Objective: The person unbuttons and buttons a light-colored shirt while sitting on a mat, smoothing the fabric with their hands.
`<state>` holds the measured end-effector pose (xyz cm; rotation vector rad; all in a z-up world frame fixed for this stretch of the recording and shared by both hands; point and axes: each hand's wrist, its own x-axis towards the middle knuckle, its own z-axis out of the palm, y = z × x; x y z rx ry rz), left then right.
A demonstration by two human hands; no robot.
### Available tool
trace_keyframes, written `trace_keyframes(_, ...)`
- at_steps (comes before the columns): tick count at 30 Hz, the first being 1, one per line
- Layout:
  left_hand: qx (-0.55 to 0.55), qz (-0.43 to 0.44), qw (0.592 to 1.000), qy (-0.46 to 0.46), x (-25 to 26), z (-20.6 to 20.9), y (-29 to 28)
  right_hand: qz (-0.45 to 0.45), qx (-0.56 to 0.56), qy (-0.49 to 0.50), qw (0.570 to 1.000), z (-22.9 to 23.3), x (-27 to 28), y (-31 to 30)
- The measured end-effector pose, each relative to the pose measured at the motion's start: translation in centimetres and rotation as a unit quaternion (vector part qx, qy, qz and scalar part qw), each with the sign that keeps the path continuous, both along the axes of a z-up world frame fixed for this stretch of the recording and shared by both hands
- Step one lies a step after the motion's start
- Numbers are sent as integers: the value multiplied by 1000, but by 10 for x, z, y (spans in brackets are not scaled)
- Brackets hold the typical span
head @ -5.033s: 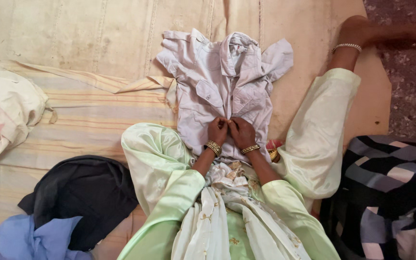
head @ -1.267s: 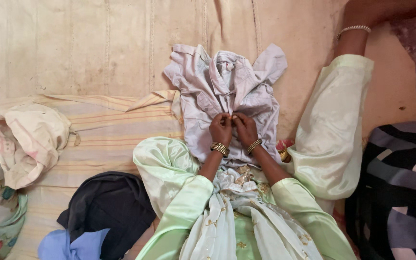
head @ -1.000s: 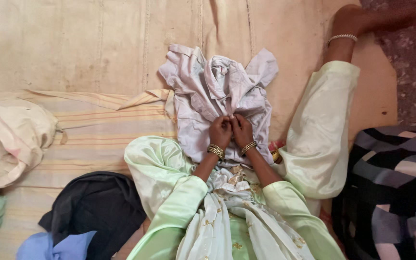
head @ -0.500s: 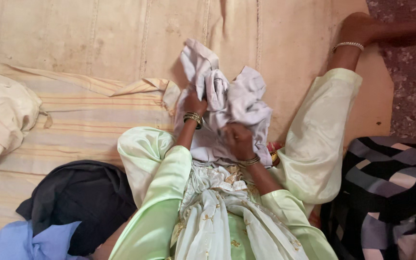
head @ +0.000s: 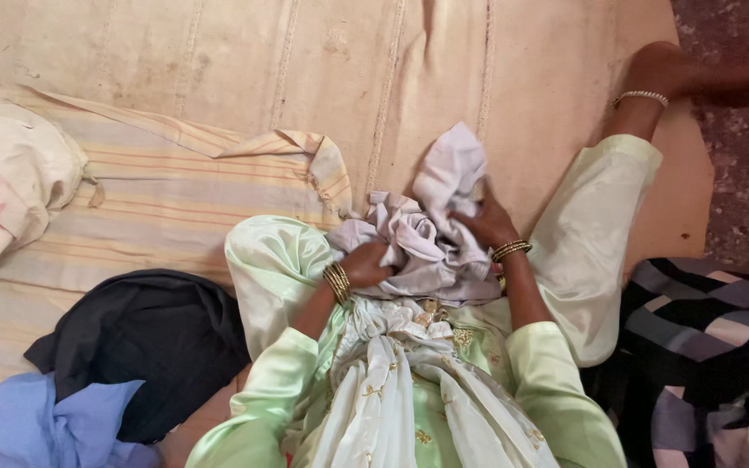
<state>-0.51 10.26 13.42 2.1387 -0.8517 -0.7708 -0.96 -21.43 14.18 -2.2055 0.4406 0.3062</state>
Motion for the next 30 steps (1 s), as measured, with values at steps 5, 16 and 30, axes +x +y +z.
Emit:
trace_keyframes(5, -14, 231, 959, 165, 67, 3, 21, 0, 34, -9, 999, -25, 5, -37)
trace_keyframes(16, -301, 493, 813, -71, 188, -16, -13, -193, 290, -280, 894, 26, 83, -65)
trace_keyframes(30, 219, 279, 927, -122, -5, -38, -57, -15, -193, -147, 970, -35, -38, 36)
